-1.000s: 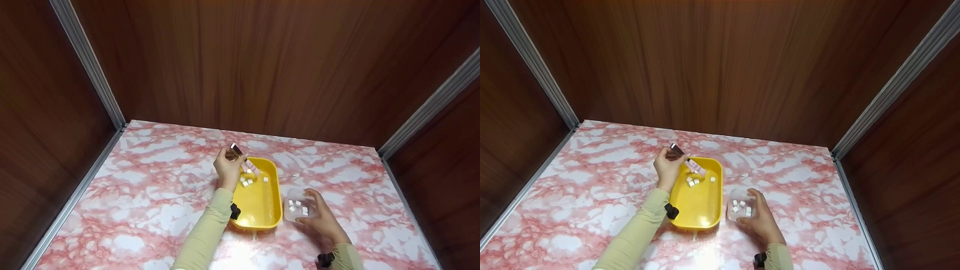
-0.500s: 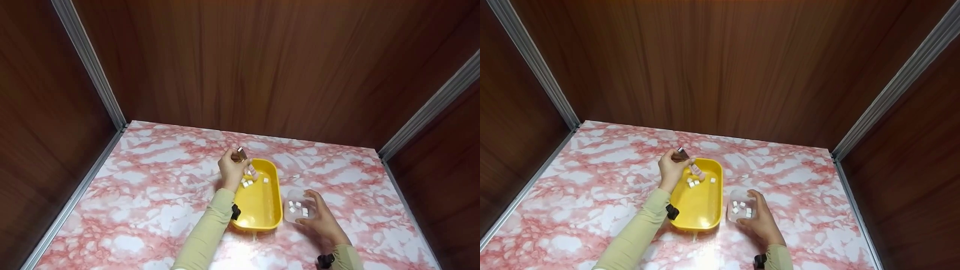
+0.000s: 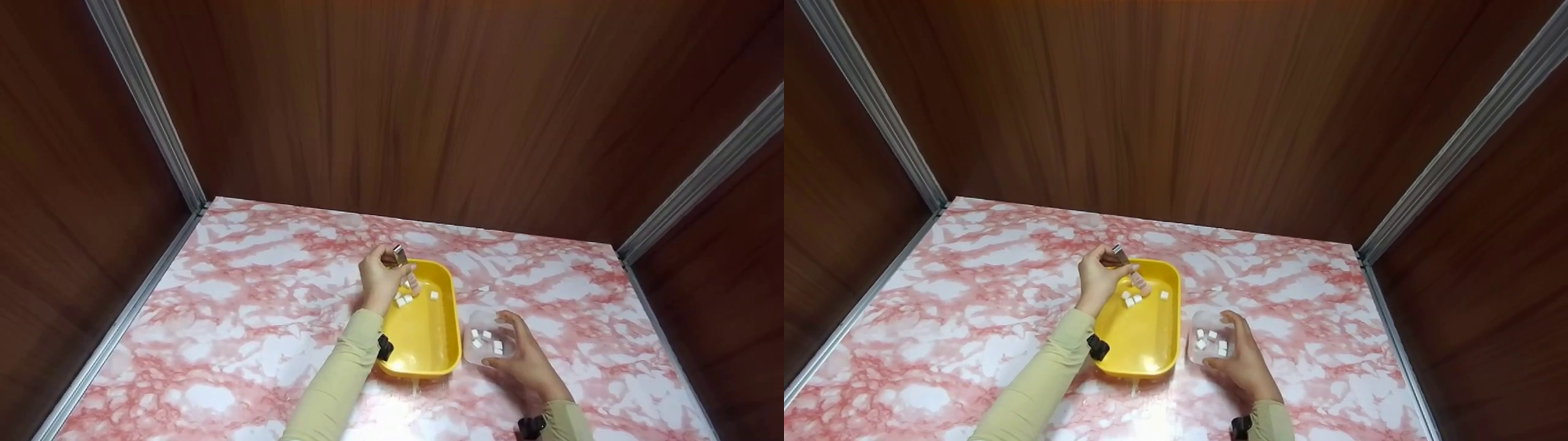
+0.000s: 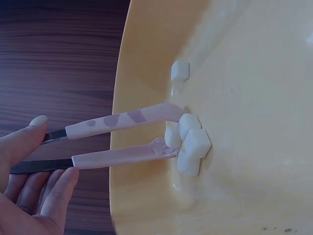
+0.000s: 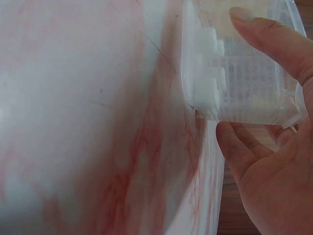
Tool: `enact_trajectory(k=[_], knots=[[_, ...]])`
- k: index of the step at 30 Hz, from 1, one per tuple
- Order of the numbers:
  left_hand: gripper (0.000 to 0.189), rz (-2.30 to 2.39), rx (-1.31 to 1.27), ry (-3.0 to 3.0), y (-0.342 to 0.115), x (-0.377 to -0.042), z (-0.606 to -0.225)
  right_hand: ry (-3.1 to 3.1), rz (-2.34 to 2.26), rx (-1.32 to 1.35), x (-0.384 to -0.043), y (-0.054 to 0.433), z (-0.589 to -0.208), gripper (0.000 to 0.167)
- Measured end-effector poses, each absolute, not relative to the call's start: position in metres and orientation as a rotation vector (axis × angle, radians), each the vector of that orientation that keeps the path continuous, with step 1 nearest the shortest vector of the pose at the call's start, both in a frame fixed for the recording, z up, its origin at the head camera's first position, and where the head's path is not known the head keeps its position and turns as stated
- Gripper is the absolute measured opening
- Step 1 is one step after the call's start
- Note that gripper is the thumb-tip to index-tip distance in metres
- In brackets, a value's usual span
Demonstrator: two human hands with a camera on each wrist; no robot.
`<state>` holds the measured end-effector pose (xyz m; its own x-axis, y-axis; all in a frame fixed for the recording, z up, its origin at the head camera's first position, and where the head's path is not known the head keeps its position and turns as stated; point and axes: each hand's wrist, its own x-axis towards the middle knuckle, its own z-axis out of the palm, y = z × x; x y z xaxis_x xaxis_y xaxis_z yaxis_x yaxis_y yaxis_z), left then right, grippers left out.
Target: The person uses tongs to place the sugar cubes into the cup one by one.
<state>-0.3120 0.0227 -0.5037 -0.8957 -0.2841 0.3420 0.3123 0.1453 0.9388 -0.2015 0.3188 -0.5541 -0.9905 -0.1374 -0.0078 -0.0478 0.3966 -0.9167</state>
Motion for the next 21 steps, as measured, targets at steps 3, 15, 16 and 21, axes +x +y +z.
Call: enact_trajectory(k=[3,15,16,21], knots=[[0.030,-1.791,-0.024,-2.001,0.0223,-0.3123,-0.5028,2.570,-1.668,-0.197,-0.2022,0.3185,-0.5546,0.095],[0.030,-1.764,-0.054,-2.023,0.0233,-0.3125,-0.5048,2.576,-1.674,-0.225,-0.2025,0.3181,-0.5563,0.096],[0.030,-1.762,-0.055,-2.024,0.0234,-0.3126,-0.5054,2.576,-1.677,-0.224,-0.2024,0.3182,-0.5563,0.096],[0.029,-1.765,-0.056,-2.008,0.0234,-0.3123,-0.5066,2.577,-1.680,-0.225,-0.2021,0.3186,-0.5560,0.094]])
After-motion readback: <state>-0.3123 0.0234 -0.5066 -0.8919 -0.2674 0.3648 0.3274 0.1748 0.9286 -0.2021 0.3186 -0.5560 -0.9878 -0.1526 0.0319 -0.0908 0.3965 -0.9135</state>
